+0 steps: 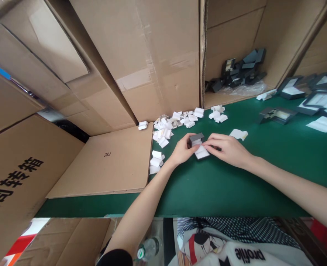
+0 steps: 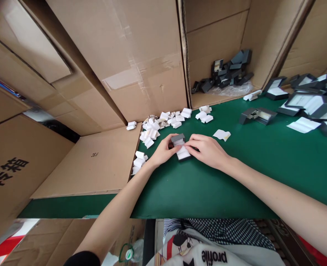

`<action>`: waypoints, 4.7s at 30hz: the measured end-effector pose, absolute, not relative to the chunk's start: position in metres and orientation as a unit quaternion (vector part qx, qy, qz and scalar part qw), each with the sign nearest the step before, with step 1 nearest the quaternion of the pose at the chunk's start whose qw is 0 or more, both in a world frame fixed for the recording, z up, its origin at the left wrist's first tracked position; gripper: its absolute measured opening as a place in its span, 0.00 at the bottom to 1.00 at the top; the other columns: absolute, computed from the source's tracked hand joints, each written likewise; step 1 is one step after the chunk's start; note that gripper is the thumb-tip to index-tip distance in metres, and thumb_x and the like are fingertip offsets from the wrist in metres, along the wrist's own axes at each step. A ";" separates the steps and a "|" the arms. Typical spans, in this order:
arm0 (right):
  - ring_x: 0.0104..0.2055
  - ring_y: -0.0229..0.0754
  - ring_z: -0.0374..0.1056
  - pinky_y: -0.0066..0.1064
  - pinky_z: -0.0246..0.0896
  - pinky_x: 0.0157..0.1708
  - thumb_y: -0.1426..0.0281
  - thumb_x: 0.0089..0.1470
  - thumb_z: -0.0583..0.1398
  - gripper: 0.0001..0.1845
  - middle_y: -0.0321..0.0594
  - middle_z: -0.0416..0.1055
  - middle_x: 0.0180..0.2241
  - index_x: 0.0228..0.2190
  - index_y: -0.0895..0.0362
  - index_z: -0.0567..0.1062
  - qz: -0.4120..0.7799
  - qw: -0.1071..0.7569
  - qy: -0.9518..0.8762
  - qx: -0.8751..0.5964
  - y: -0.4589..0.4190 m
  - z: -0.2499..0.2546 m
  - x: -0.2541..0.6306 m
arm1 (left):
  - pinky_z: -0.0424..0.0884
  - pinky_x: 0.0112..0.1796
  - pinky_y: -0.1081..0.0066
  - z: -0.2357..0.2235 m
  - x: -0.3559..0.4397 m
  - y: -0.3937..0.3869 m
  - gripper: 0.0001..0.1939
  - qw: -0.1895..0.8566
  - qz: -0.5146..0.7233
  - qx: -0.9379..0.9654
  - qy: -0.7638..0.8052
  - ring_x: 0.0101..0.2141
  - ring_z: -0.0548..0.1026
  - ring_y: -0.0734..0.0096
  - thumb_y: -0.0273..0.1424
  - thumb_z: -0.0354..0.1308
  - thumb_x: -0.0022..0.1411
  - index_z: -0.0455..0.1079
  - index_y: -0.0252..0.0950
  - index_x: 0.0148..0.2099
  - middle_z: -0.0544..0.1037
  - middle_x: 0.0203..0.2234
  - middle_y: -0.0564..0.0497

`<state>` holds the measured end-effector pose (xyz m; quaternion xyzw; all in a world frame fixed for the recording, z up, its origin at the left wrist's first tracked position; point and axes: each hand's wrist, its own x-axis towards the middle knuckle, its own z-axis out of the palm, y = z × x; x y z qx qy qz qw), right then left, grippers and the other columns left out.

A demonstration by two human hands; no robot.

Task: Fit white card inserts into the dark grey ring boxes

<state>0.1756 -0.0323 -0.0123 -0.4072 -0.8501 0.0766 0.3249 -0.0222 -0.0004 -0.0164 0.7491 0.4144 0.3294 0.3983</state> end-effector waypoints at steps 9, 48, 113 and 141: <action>0.31 0.38 0.67 0.29 0.59 0.29 0.67 0.60 0.51 0.15 0.40 0.72 0.33 0.39 0.57 0.75 0.071 0.279 -0.848 -0.445 -0.035 -0.011 0.172 | 0.68 0.38 0.71 -0.012 -0.026 0.001 0.22 0.441 0.303 0.762 0.366 0.35 0.69 0.72 0.32 0.59 0.55 0.62 0.34 0.51 0.71 0.40 0.48; 0.31 0.50 0.72 0.31 0.53 0.26 0.63 0.64 0.40 0.22 0.49 0.75 0.30 0.48 0.58 0.66 0.015 0.045 -0.789 -0.613 -0.041 0.002 0.145 | 0.66 0.33 0.71 0.000 -0.019 -0.014 0.17 0.038 0.152 0.871 0.465 0.35 0.74 0.64 0.40 0.45 0.67 0.71 0.40 0.47 0.75 0.33 0.47; 0.24 0.42 0.69 0.28 0.38 0.21 0.59 0.62 0.45 0.21 0.43 0.77 0.30 0.41 0.57 0.72 -0.072 0.174 -0.796 -0.575 -0.042 -0.021 0.154 | 0.67 0.31 0.70 0.007 -0.015 -0.029 0.22 0.009 0.080 0.869 0.489 0.33 0.77 0.60 0.46 0.38 0.67 0.66 0.40 0.49 0.77 0.34 0.45; 0.27 0.50 0.72 0.30 0.43 0.22 0.64 0.64 0.42 0.19 0.45 0.76 0.26 0.43 0.57 0.68 -0.053 0.049 -0.794 -0.604 -0.040 -0.014 0.147 | 0.66 0.31 0.71 0.003 -0.014 -0.029 0.13 0.012 0.122 0.857 0.501 0.35 0.76 0.63 0.36 0.44 0.67 0.68 0.40 0.46 0.77 0.37 0.50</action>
